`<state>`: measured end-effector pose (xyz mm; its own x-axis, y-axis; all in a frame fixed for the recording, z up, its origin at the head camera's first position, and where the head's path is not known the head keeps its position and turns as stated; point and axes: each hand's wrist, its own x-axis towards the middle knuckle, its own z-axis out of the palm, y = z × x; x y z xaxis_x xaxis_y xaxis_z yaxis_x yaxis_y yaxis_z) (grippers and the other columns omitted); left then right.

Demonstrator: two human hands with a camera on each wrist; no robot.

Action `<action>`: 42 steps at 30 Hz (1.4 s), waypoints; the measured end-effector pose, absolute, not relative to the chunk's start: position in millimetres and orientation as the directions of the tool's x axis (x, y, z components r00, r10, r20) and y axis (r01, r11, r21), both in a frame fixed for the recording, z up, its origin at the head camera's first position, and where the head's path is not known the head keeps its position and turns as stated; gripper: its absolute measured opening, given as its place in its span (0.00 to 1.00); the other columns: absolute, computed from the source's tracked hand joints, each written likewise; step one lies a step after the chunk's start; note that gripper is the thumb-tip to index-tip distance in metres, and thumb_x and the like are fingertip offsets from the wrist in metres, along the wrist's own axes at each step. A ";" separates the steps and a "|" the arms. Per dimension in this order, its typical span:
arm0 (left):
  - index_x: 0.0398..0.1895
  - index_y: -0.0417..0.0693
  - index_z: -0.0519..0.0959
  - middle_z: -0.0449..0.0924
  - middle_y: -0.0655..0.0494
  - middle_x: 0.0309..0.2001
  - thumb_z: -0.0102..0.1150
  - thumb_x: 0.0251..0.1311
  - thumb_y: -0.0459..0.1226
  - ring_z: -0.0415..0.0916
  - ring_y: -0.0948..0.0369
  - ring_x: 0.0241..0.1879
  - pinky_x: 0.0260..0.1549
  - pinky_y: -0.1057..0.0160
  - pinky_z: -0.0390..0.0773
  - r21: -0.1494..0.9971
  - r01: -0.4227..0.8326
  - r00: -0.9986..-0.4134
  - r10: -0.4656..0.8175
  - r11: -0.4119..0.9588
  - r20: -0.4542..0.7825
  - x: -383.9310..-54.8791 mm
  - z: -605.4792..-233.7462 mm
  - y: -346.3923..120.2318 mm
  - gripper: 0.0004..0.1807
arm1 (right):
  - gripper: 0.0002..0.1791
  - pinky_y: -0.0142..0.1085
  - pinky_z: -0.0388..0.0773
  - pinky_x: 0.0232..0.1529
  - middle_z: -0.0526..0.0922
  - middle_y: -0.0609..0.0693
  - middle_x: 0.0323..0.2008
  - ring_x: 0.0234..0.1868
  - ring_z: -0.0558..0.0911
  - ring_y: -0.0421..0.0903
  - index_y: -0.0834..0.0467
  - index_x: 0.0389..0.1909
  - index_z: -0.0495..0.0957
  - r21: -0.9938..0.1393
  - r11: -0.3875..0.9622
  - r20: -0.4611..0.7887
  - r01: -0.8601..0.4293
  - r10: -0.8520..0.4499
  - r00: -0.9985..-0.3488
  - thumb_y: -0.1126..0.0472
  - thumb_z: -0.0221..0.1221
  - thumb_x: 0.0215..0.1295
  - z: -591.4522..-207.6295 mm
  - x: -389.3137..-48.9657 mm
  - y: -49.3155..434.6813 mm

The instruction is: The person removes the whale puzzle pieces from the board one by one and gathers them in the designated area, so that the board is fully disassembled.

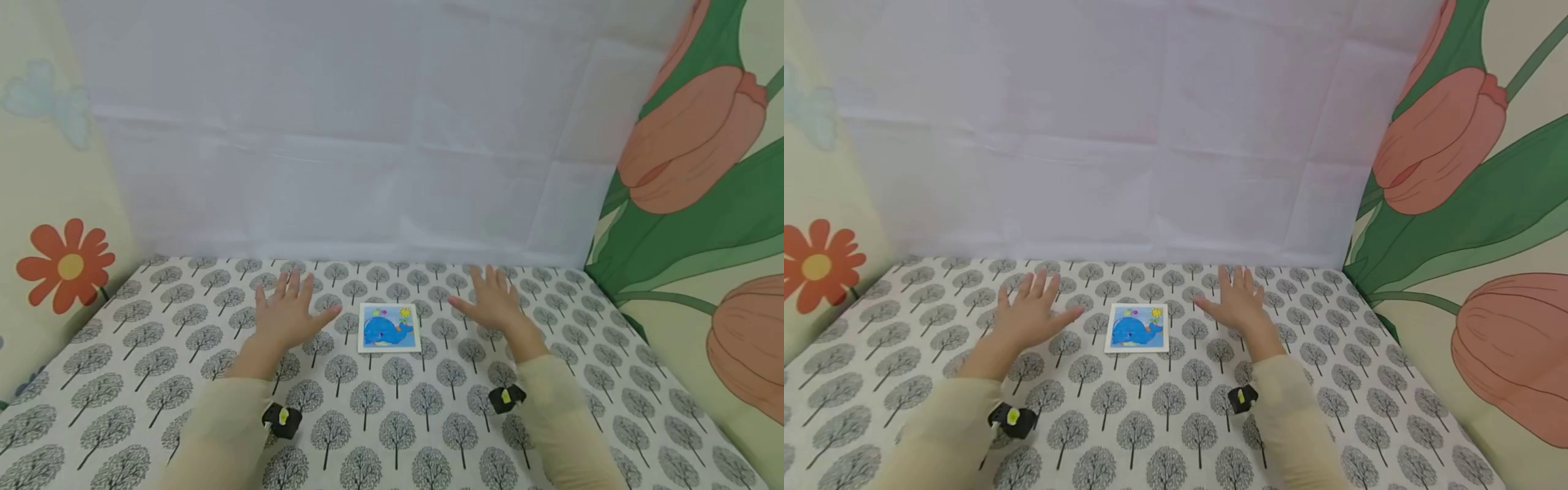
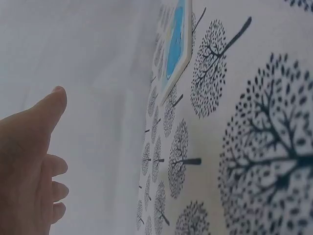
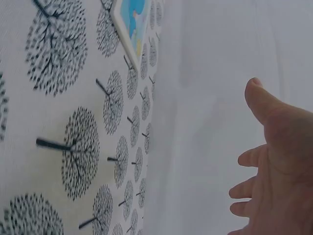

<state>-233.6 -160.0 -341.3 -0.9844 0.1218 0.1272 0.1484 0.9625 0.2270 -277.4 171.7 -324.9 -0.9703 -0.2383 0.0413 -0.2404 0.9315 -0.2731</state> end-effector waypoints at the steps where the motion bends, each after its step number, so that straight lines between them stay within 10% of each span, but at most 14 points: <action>1: 0.66 0.38 0.42 0.33 0.36 0.64 0.31 0.51 0.67 0.26 0.44 0.62 0.50 0.41 0.19 0.233 0.151 -0.984 0.122 0.961 0.132 -234.5 -342.2 -157.6 0.50 | 0.48 0.58 0.31 0.55 0.34 0.64 0.64 0.62 0.34 0.61 0.57 0.66 0.37 -0.279 0.931 0.042 -0.238 -0.236 -0.971 0.31 0.41 0.54 -325.0 -278.2 169.8; 13: 0.66 0.40 0.41 0.31 0.39 0.65 0.27 0.50 0.69 0.25 0.46 0.62 0.51 0.42 0.21 0.294 0.159 -0.984 0.128 0.942 0.121 -246.3 -365.9 -135.7 0.51 | 0.44 0.57 0.34 0.56 0.37 0.61 0.65 0.63 0.38 0.58 0.59 0.66 0.40 -0.339 0.910 0.055 -0.239 -0.235 -0.970 0.37 0.43 0.58 -332.3 -282.0 145.6; 42: 0.63 0.37 0.53 0.49 0.40 0.63 0.53 0.50 0.55 0.45 0.45 0.61 0.55 0.42 0.41 0.539 0.407 -0.911 0.289 0.737 0.293 -258.9 -399.1 -107.7 0.43 | 0.28 0.43 0.62 0.53 0.68 0.55 0.55 0.55 0.66 0.50 0.61 0.57 0.64 -0.819 0.530 0.169 -0.221 -0.145 -0.975 0.51 0.53 0.59 -386.7 -302.9 108.0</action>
